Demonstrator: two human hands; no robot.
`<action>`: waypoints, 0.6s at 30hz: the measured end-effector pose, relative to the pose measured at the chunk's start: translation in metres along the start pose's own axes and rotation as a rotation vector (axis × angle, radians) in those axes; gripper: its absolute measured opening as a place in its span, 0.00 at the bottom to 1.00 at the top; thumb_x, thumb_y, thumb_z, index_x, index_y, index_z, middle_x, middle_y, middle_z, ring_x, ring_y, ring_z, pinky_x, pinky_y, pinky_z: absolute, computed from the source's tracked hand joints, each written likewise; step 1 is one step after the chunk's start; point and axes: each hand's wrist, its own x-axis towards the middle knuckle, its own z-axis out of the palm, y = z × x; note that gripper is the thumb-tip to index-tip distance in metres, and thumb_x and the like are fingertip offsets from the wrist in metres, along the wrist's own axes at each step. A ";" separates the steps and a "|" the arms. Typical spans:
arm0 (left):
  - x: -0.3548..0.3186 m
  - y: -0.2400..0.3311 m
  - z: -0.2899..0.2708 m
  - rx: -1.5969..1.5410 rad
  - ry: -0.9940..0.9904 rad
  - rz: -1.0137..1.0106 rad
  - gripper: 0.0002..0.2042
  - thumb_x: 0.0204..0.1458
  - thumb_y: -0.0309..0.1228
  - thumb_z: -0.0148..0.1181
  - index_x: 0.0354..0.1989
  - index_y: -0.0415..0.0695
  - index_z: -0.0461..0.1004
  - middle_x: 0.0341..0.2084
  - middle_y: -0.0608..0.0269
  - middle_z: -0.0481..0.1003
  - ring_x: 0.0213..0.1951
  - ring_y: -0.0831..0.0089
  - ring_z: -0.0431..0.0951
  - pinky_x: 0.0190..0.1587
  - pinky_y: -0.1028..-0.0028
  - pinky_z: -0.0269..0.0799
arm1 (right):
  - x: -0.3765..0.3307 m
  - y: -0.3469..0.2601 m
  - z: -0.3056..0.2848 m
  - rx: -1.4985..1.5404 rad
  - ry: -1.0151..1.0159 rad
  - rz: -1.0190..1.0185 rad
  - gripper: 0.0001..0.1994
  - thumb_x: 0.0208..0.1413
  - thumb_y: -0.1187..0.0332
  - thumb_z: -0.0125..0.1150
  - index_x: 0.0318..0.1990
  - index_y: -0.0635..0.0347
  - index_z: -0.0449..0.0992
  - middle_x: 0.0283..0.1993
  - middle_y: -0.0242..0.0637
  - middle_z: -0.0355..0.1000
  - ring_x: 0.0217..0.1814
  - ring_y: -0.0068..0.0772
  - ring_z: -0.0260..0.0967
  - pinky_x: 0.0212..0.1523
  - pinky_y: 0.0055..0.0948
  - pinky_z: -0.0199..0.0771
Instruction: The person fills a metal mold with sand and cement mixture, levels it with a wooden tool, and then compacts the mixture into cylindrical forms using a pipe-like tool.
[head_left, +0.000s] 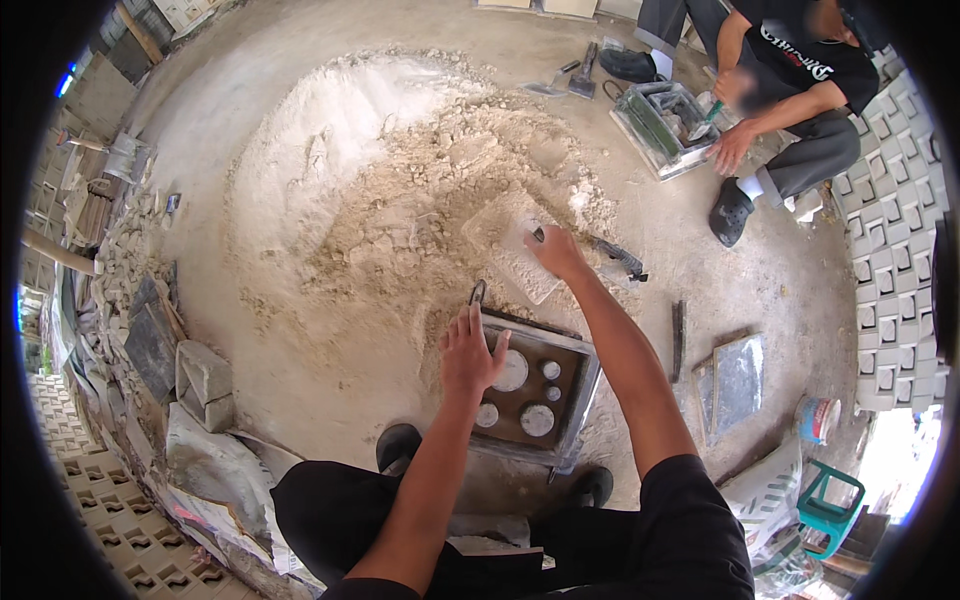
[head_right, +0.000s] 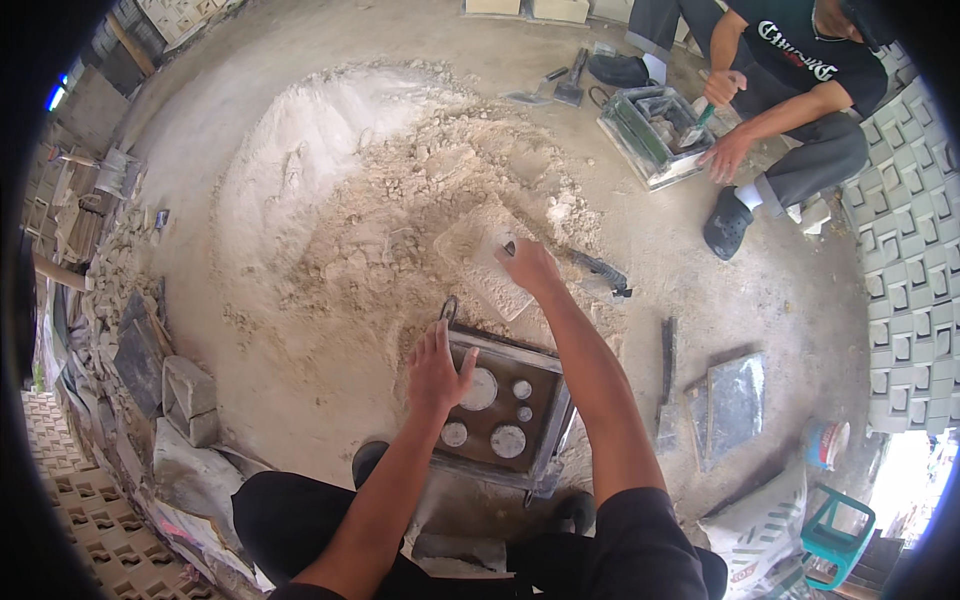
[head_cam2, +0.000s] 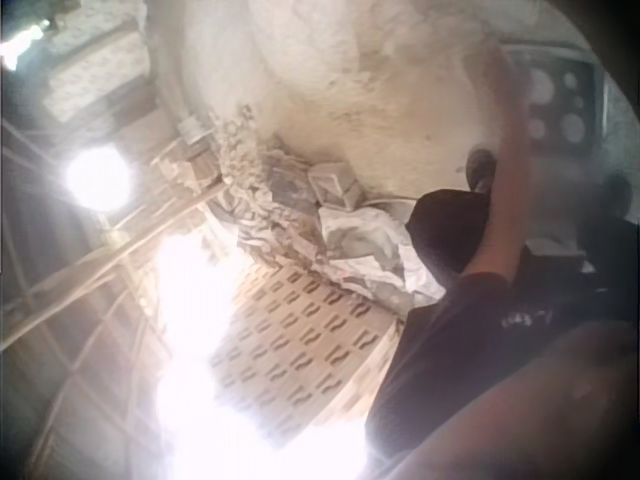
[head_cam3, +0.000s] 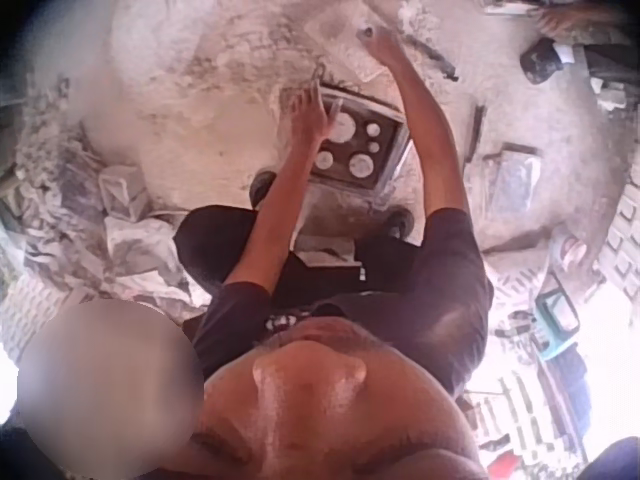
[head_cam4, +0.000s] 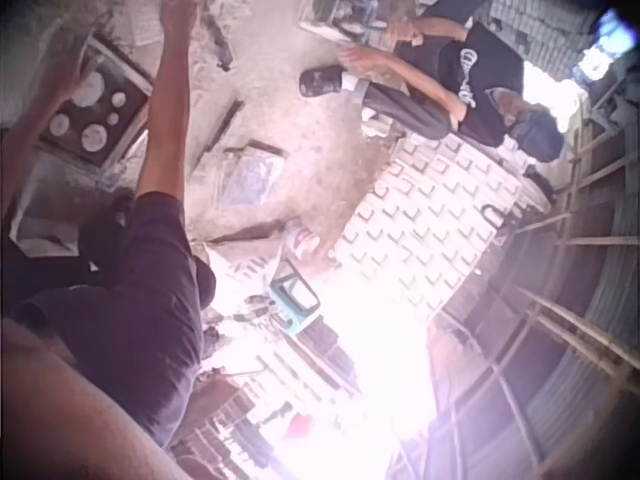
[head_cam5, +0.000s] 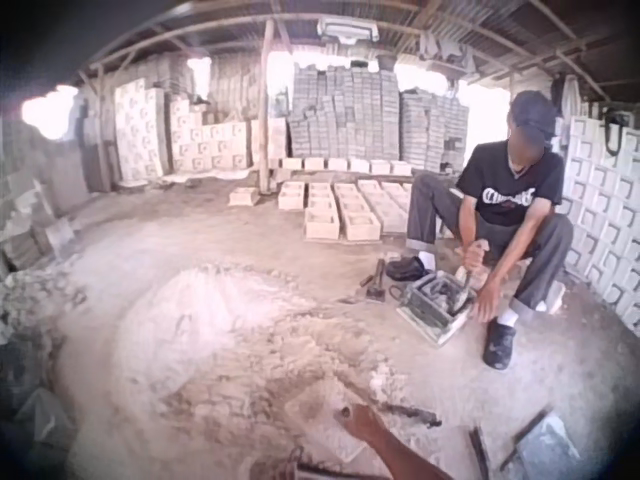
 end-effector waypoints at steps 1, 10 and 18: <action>0.000 0.000 0.000 0.001 -0.005 -0.008 0.36 0.55 0.54 0.50 0.65 0.39 0.55 0.60 0.47 0.62 0.61 0.52 0.62 0.61 0.54 0.57 | -0.006 -0.002 -0.007 0.013 0.004 0.001 0.26 0.53 0.47 0.57 0.36 0.69 0.77 0.36 0.59 0.75 0.41 0.58 0.74 0.43 0.48 0.72; -0.003 0.001 0.000 0.012 0.064 0.014 0.35 0.55 0.53 0.51 0.63 0.39 0.57 0.57 0.47 0.65 0.58 0.53 0.65 0.58 0.55 0.60 | -0.067 0.001 -0.083 -0.146 0.110 -0.077 0.21 0.50 0.46 0.57 0.37 0.56 0.78 0.34 0.50 0.76 0.38 0.54 0.75 0.40 0.45 0.75; -0.005 0.001 0.002 0.047 0.084 0.038 0.33 0.57 0.53 0.47 0.64 0.40 0.56 0.55 0.50 0.67 0.58 0.56 0.66 0.59 0.54 0.59 | -0.198 0.028 -0.171 -0.294 -0.079 -0.034 0.20 0.48 0.47 0.57 0.32 0.58 0.76 0.31 0.45 0.76 0.34 0.51 0.74 0.37 0.43 0.73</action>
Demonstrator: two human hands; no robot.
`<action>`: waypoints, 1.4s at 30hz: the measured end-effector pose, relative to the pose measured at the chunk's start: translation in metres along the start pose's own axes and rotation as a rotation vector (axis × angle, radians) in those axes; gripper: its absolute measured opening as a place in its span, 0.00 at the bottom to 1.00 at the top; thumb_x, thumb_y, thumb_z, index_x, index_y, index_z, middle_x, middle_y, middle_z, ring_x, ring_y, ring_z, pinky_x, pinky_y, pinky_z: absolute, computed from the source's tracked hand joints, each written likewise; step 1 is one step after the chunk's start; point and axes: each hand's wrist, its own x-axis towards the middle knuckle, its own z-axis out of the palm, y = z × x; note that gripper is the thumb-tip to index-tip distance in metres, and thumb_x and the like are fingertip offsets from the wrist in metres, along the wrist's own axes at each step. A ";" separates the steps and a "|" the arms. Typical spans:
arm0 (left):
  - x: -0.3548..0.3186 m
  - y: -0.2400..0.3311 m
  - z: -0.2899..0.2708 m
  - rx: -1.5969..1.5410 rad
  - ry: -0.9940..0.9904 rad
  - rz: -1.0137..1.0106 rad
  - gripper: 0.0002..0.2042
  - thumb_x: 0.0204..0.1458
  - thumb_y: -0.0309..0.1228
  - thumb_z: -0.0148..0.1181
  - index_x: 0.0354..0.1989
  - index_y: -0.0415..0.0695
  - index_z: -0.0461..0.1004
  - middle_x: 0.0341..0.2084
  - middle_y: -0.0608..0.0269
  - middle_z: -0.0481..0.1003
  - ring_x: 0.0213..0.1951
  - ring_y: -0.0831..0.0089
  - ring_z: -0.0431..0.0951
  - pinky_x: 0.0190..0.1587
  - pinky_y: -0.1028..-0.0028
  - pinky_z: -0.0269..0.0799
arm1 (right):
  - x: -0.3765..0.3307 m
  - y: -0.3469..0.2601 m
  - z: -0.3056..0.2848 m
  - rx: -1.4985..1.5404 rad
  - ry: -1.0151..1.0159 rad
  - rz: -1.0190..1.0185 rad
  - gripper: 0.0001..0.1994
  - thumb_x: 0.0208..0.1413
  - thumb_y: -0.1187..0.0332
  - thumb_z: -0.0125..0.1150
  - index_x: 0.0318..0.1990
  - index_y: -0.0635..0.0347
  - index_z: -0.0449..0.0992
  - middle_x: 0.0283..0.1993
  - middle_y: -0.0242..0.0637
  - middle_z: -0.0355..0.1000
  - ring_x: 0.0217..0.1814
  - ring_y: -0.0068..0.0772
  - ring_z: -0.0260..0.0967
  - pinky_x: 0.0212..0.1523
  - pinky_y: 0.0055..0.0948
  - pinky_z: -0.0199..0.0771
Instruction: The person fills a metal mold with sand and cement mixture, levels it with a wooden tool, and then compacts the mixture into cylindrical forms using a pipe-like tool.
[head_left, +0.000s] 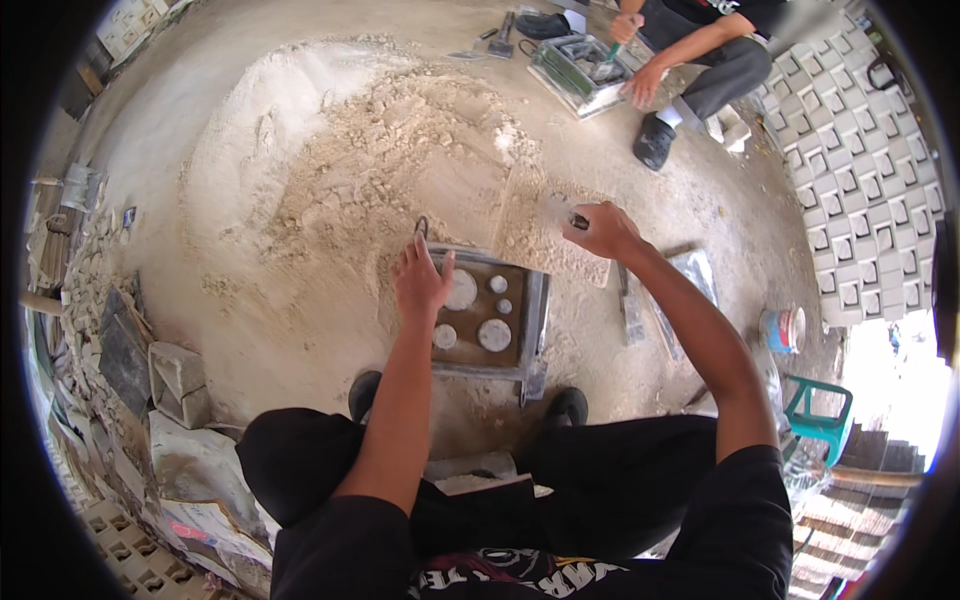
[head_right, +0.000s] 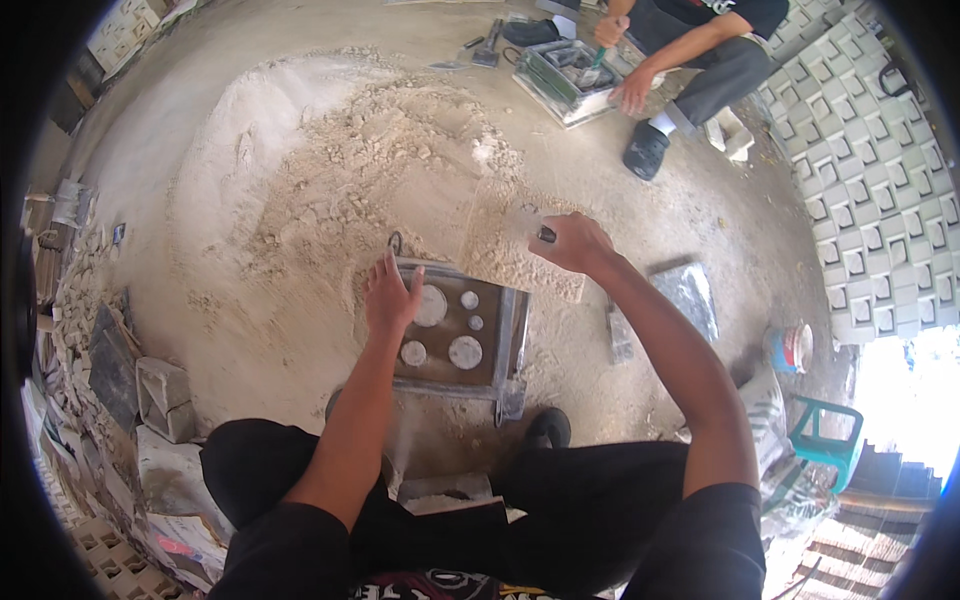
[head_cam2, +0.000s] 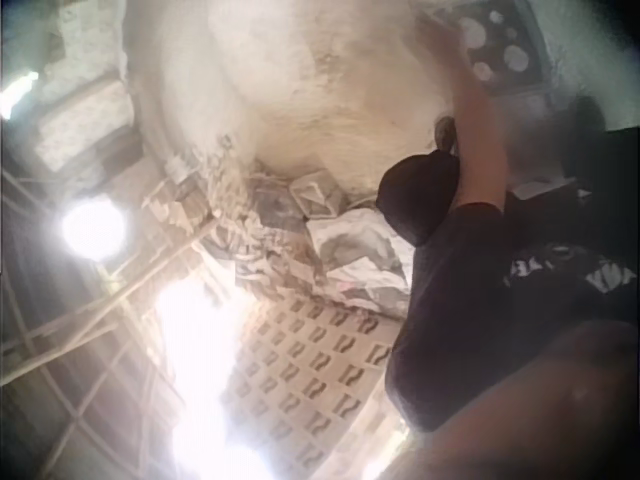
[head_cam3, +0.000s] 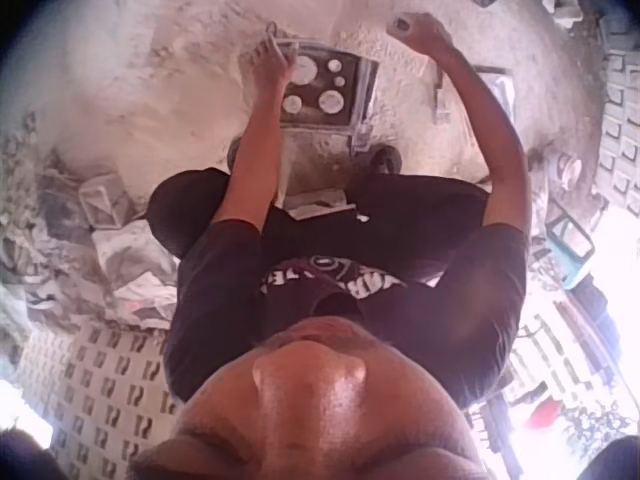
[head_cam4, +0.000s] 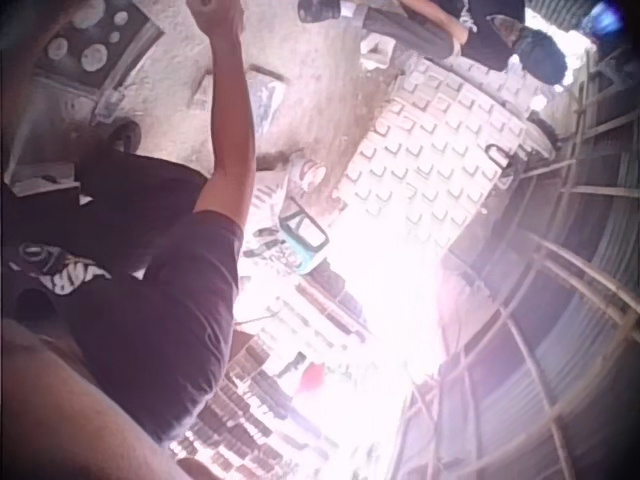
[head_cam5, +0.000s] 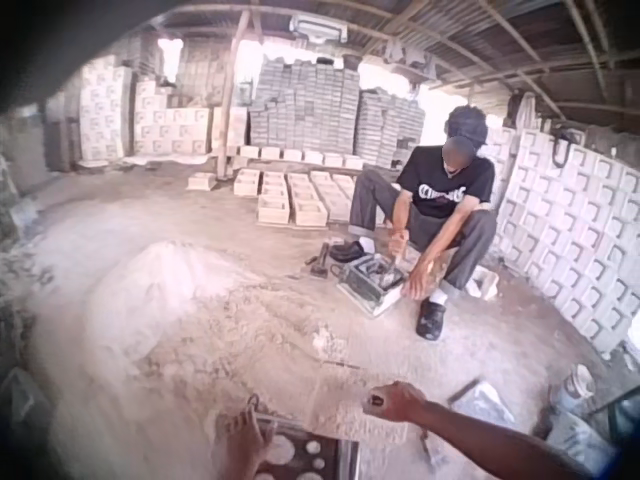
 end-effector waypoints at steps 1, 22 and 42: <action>0.000 -0.001 0.001 0.019 0.053 0.027 0.33 0.58 0.52 0.46 0.65 0.40 0.56 0.57 0.49 0.65 0.60 0.56 0.64 0.61 0.53 0.57 | -0.019 0.001 -0.004 -0.017 -0.041 0.017 0.20 0.48 0.47 0.58 0.32 0.57 0.76 0.30 0.45 0.76 0.33 0.50 0.74 0.37 0.43 0.73; -0.100 0.070 0.003 -0.154 -0.604 0.548 0.33 0.64 0.52 0.26 0.70 0.40 0.45 0.71 0.54 0.45 0.72 0.60 0.39 0.71 0.60 0.39 | -0.123 -0.066 0.032 -0.361 -0.347 -0.025 0.20 0.46 0.52 0.69 0.39 0.58 0.81 0.40 0.43 0.78 0.43 0.42 0.77 0.39 0.40 0.79; -0.047 0.037 -0.023 -0.342 0.023 0.373 0.16 0.59 0.40 0.48 0.47 0.41 0.73 0.48 0.49 0.73 0.55 0.52 0.68 0.59 0.56 0.59 | -0.111 -0.034 -0.007 -0.185 -0.066 0.215 0.18 0.57 0.57 0.53 0.40 0.64 0.79 0.43 0.50 0.77 0.46 0.50 0.76 0.43 0.45 0.77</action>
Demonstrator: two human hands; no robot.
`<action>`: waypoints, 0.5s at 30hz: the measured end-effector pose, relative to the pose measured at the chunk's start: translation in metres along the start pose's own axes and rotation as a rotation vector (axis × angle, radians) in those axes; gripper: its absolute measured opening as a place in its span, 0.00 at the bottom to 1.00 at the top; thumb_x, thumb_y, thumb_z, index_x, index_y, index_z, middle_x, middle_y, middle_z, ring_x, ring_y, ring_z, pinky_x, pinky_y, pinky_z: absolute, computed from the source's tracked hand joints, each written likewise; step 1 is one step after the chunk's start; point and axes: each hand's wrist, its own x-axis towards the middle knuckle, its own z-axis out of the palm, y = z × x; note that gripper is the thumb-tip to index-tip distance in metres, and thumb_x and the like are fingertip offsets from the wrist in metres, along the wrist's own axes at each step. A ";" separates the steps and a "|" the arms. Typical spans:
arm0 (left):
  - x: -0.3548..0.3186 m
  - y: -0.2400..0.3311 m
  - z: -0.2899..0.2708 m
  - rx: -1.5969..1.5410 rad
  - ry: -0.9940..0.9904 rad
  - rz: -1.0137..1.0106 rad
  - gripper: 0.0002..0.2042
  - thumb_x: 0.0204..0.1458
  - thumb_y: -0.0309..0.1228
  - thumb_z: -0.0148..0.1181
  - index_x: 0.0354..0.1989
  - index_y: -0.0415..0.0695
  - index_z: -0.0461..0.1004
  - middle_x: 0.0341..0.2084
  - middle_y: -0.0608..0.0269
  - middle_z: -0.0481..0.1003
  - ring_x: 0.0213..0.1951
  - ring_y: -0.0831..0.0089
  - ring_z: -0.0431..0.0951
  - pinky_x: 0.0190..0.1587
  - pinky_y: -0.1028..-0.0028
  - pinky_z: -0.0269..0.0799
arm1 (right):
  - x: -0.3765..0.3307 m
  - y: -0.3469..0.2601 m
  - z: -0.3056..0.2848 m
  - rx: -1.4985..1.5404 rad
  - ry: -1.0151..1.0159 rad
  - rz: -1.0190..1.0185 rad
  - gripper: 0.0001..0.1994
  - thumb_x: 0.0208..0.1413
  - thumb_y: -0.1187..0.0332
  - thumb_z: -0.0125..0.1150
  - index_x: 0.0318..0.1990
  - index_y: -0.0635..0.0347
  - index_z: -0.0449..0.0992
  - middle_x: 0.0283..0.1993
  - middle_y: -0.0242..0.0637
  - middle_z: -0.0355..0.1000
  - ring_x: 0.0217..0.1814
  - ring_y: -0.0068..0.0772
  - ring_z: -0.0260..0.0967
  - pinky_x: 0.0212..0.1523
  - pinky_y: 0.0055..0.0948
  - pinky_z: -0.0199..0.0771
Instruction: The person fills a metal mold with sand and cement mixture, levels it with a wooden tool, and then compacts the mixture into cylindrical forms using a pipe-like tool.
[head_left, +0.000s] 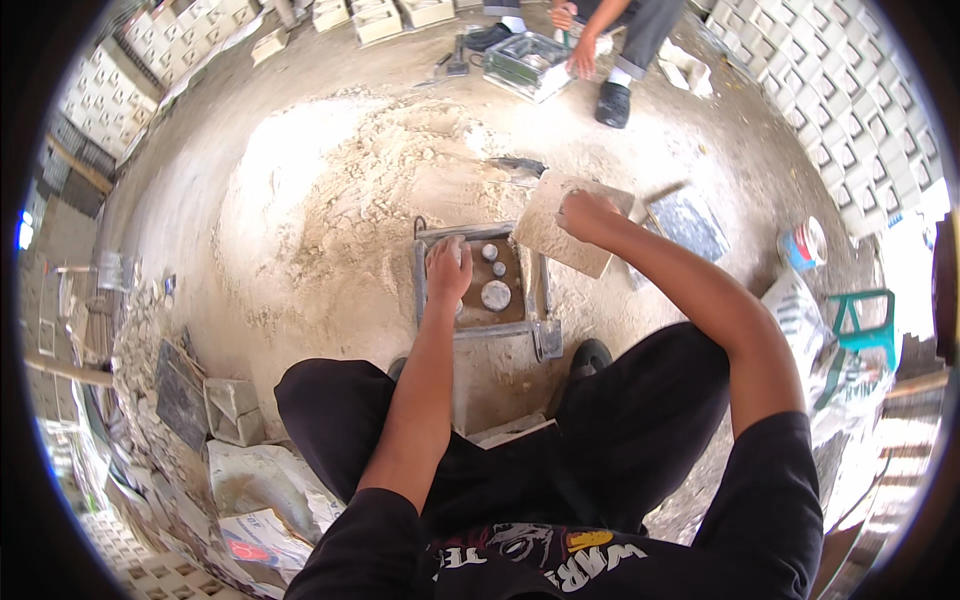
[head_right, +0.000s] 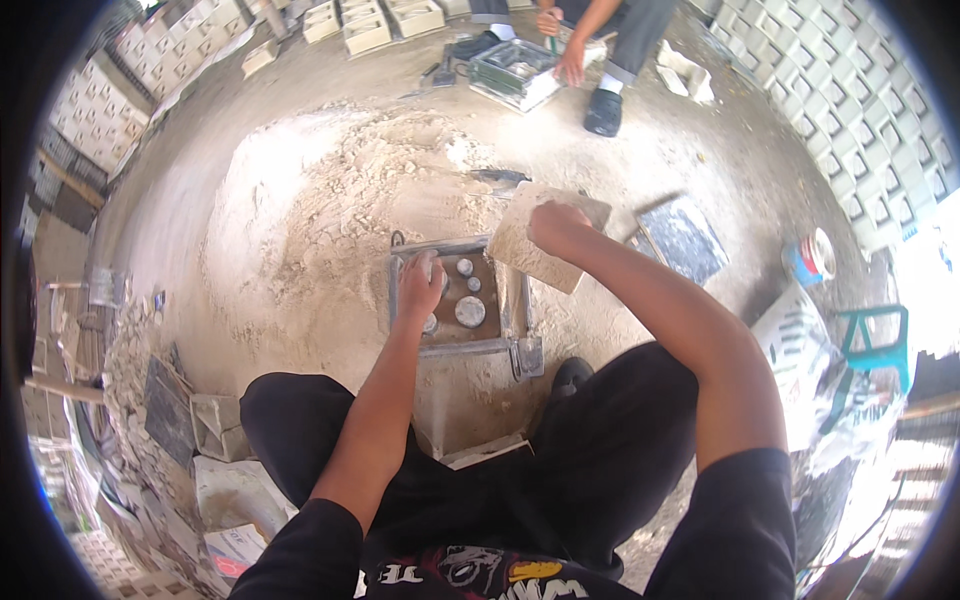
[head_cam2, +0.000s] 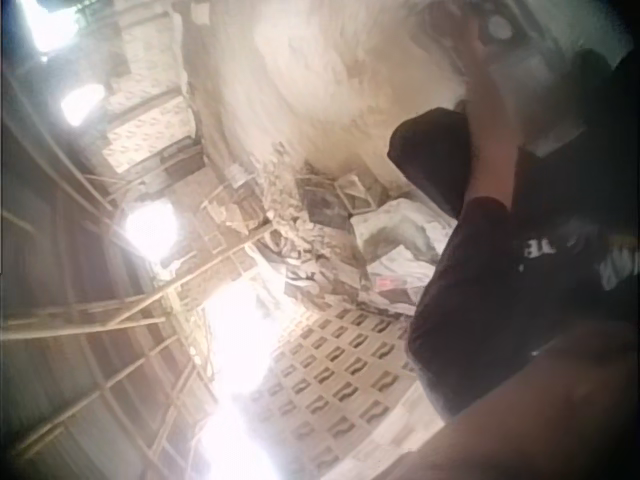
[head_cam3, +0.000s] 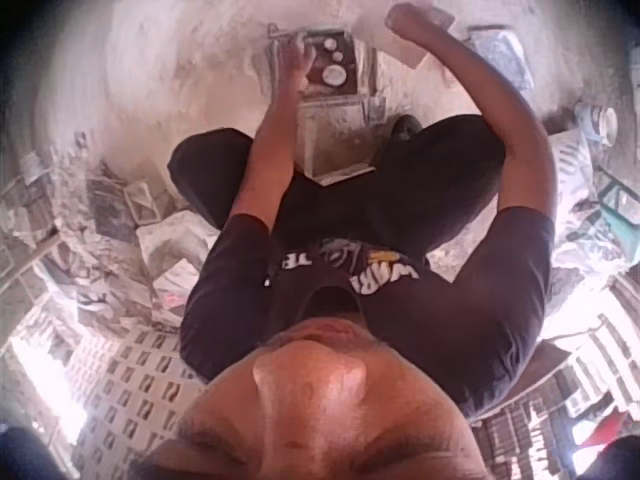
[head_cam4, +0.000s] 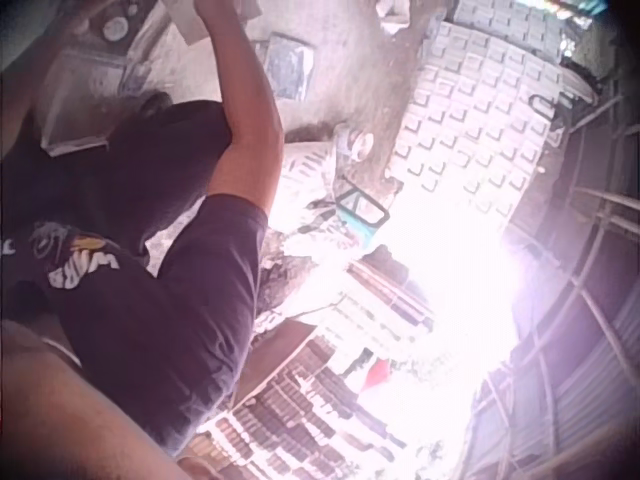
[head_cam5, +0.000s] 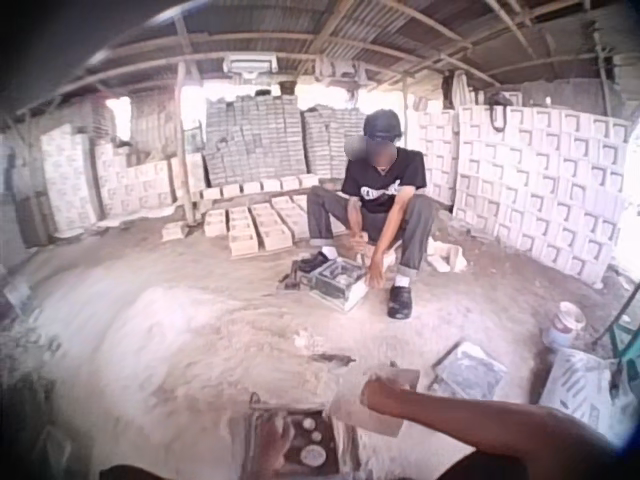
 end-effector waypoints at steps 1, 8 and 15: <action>0.007 -0.009 -0.002 0.040 0.053 -0.033 0.16 0.59 0.40 0.48 0.48 0.42 0.72 0.48 0.50 0.73 0.55 0.54 0.68 0.60 0.56 0.58 | 0.005 0.004 0.007 0.060 0.043 0.009 0.19 0.58 0.55 0.53 0.40 0.65 0.79 0.43 0.52 0.76 0.46 0.52 0.76 0.44 0.46 0.76; 0.049 -0.075 0.004 0.151 0.031 -0.290 0.25 0.60 0.44 0.46 0.59 0.38 0.63 0.57 0.46 0.66 0.61 0.51 0.63 0.65 0.56 0.53 | 0.067 -0.019 0.017 0.102 0.063 -0.069 0.25 0.60 0.47 0.50 0.43 0.65 0.76 0.42 0.55 0.75 0.47 0.57 0.73 0.47 0.51 0.72; 0.058 -0.079 0.019 0.187 0.015 -0.506 0.27 0.63 0.48 0.37 0.60 0.39 0.62 0.58 0.45 0.65 0.62 0.50 0.62 0.65 0.53 0.51 | 0.220 -0.069 0.045 -0.047 -0.101 -0.249 0.24 0.59 0.49 0.50 0.46 0.64 0.75 0.44 0.51 0.75 0.48 0.53 0.74 0.48 0.48 0.74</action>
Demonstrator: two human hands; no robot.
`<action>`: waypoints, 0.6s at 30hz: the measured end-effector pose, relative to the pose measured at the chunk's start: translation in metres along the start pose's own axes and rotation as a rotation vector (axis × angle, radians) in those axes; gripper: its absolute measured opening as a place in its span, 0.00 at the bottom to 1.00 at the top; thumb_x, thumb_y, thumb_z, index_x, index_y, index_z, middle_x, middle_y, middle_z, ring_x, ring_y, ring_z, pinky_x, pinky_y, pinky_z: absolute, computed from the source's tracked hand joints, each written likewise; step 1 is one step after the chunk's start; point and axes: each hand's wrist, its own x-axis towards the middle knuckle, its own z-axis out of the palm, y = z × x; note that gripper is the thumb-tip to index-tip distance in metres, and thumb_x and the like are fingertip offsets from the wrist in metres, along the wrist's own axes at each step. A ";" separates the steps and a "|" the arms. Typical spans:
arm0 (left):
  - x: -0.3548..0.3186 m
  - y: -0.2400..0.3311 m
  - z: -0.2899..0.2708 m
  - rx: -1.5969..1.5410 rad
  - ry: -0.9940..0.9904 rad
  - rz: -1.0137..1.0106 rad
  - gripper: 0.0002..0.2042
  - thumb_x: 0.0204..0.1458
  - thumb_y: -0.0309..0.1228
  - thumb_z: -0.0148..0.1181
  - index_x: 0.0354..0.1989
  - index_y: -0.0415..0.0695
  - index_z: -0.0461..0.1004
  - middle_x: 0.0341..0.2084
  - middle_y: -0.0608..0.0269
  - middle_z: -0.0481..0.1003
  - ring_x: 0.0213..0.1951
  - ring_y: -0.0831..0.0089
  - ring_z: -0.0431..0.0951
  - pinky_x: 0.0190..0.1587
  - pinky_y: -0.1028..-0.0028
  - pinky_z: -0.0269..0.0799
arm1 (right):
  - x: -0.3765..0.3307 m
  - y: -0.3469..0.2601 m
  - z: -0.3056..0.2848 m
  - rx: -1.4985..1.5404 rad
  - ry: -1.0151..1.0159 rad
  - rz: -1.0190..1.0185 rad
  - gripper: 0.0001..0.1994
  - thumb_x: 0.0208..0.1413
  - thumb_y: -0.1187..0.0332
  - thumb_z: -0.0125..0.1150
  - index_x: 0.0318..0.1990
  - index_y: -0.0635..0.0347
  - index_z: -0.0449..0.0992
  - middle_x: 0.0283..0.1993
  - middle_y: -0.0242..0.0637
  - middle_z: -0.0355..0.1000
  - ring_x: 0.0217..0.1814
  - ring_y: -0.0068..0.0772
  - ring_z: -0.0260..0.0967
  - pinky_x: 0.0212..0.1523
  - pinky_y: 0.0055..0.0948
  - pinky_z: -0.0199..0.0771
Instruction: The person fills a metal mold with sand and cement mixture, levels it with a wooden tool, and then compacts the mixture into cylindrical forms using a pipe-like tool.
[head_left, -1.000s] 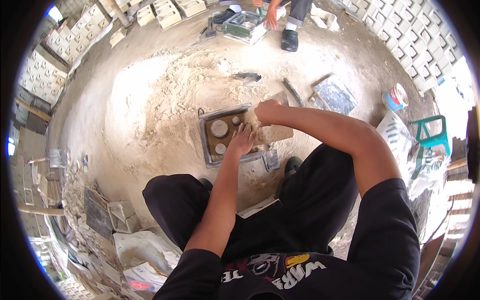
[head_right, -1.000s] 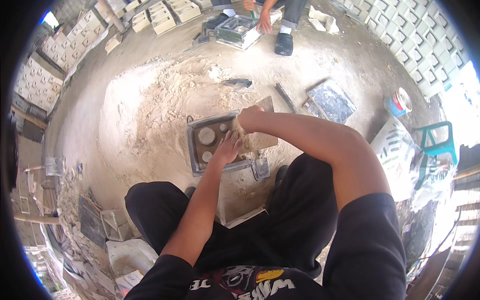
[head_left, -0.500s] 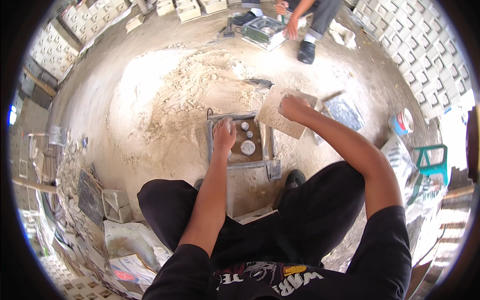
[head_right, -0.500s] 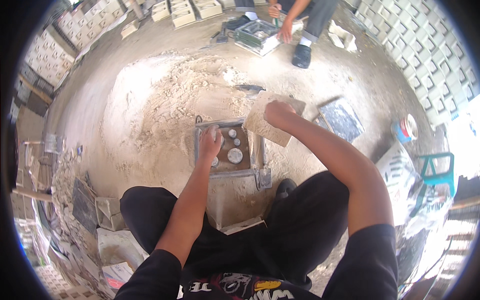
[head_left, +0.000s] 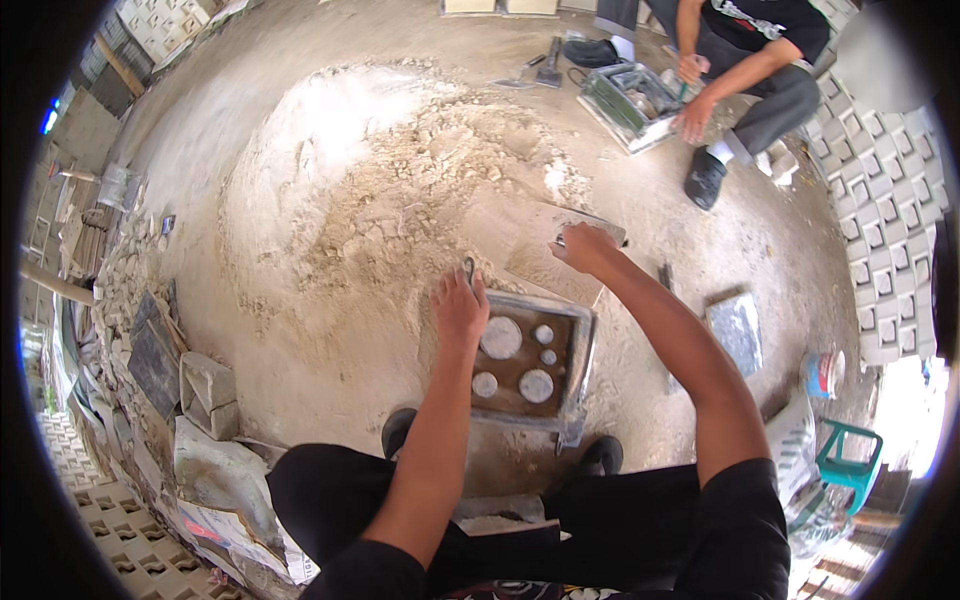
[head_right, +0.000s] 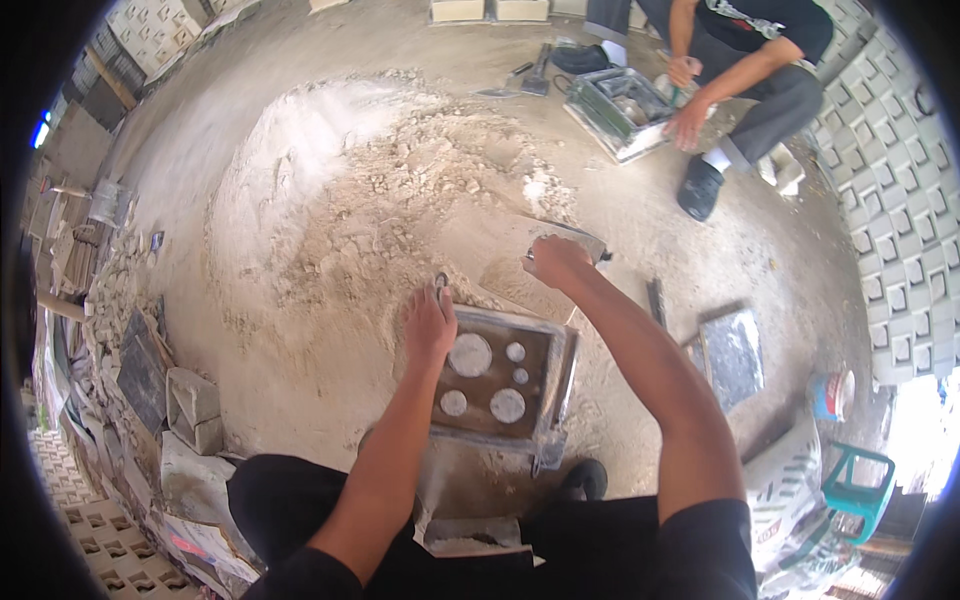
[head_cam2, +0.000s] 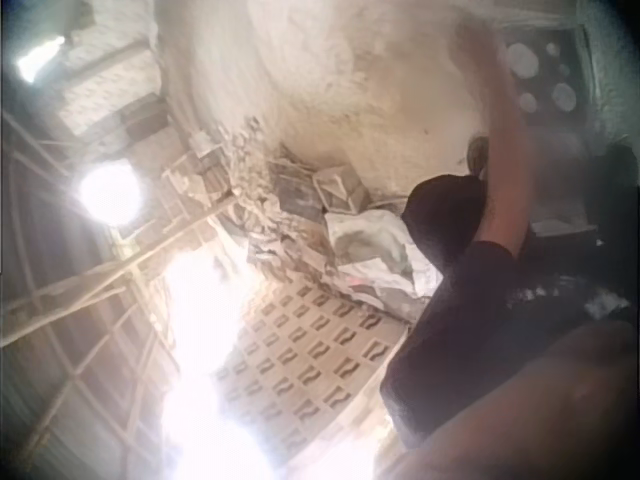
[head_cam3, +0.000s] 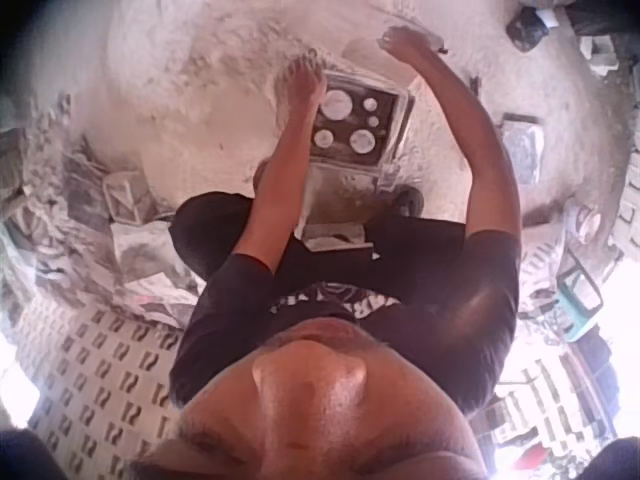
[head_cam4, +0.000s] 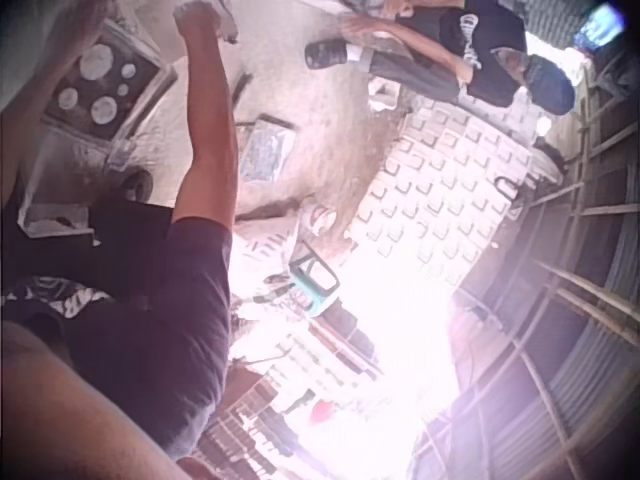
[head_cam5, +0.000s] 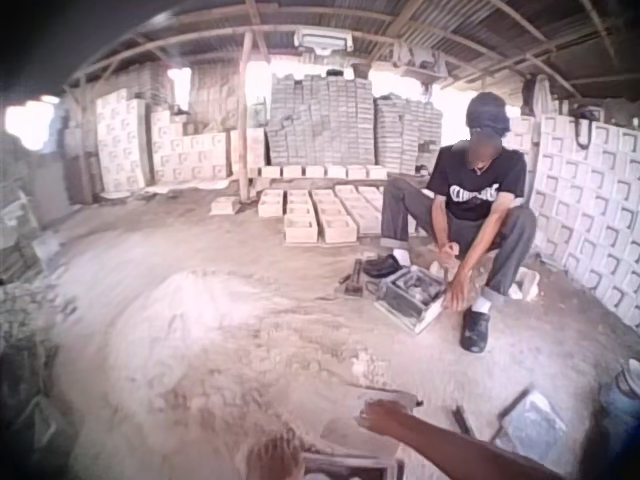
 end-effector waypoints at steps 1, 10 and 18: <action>0.001 0.002 -0.004 -0.069 -0.023 -0.050 0.27 0.63 0.48 0.37 0.60 0.39 0.62 0.58 0.45 0.65 0.62 0.50 0.61 0.65 0.54 0.51 | 0.024 -0.004 0.006 -0.012 -0.029 -0.036 0.24 0.59 0.49 0.50 0.46 0.64 0.74 0.44 0.51 0.76 0.48 0.53 0.74 0.48 0.48 0.74; 0.005 -0.002 -0.010 -0.214 -0.053 -0.110 0.26 0.63 0.45 0.38 0.61 0.38 0.61 0.57 0.42 0.64 0.62 0.48 0.61 0.65 0.53 0.50 | 0.164 -0.075 0.067 0.329 0.015 -0.015 0.23 0.57 0.50 0.51 0.42 0.65 0.76 0.41 0.56 0.75 0.45 0.55 0.74 0.48 0.48 0.74; 0.010 0.007 -0.011 -0.182 -0.047 -0.112 0.26 0.63 0.45 0.39 0.61 0.38 0.60 0.58 0.42 0.63 0.62 0.48 0.60 0.66 0.53 0.48 | 0.210 -0.092 0.057 0.411 0.077 -0.035 0.23 0.57 0.50 0.51 0.43 0.64 0.76 0.42 0.55 0.75 0.47 0.55 0.74 0.49 0.49 0.73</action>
